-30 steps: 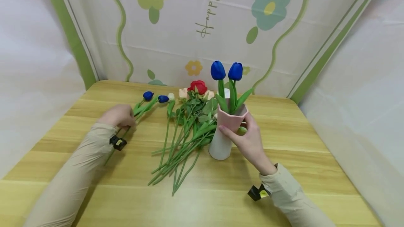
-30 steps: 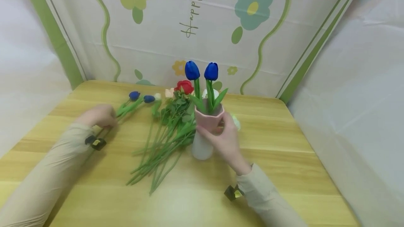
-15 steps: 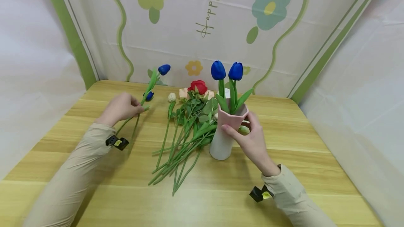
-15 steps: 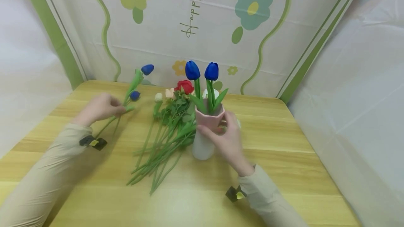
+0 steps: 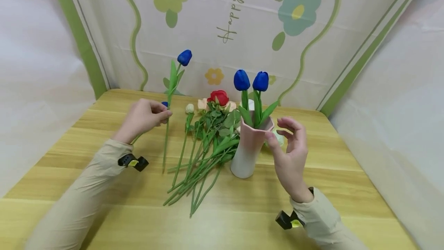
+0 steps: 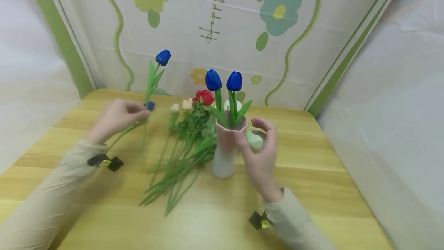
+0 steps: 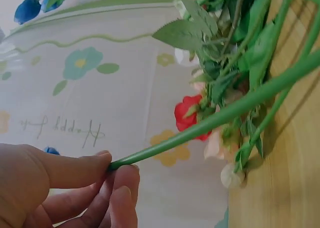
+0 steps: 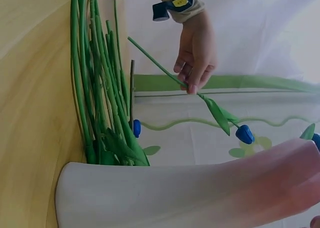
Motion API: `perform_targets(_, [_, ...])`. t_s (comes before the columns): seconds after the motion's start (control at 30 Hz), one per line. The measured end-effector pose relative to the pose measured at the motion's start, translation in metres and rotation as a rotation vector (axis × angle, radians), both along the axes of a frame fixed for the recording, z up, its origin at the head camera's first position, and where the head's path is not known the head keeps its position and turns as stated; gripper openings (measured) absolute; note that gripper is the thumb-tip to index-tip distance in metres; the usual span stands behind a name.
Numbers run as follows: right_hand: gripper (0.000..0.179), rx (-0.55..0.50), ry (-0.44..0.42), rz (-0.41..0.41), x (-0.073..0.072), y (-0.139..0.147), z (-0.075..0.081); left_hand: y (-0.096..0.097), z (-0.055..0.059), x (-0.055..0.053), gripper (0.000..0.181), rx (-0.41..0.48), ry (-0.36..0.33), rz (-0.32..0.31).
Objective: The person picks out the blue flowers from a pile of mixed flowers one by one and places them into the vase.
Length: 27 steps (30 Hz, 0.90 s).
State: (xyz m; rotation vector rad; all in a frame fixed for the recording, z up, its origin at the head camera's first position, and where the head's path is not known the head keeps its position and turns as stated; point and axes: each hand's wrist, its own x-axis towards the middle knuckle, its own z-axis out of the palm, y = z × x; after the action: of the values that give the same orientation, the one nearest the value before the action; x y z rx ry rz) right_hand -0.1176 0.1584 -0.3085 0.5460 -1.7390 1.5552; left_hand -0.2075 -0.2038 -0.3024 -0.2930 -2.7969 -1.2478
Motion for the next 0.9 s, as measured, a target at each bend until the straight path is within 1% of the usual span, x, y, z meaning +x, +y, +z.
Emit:
perform_targets(0.07, [0.041,0.001,0.071,-0.001,0.004,-0.005,0.005,0.004,0.0,0.001,0.025,0.056,-0.018,-0.015])
perform_targets(0.2, [0.038,0.01,0.244,-0.039,0.012,-0.017,0.014,0.014,0.002,0.002,0.028,0.193,-0.069,-0.057])
perform_targets(0.33, [0.039,0.029,0.418,-0.069,0.015,-0.023,0.014,0.025,0.004,0.007,0.028,0.312,-0.09,-0.084])
perform_targets(0.4, [0.038,0.057,0.468,-0.069,0.017,-0.025,0.013,0.03,0.005,0.01,0.028,0.352,-0.082,-0.1])
perform_targets(0.5, [0.035,0.116,0.493,-0.045,0.018,-0.029,0.013,0.036,0.01,0.015,0.028,0.385,-0.069,-0.121])
perform_targets(0.67, [0.026,0.218,0.479,0.008,0.021,-0.038,0.015,0.045,0.016,0.028,0.025,0.446,-0.054,-0.148])
perform_targets(0.8, [0.019,0.293,0.44,0.062,0.024,-0.044,0.016,0.054,0.018,0.039,0.024,0.566,-0.02,-0.187])
perform_targets(0.9, [0.015,0.349,0.392,0.099,0.023,-0.048,0.014,0.062,0.017,0.048,0.024,0.654,-0.003,-0.221])
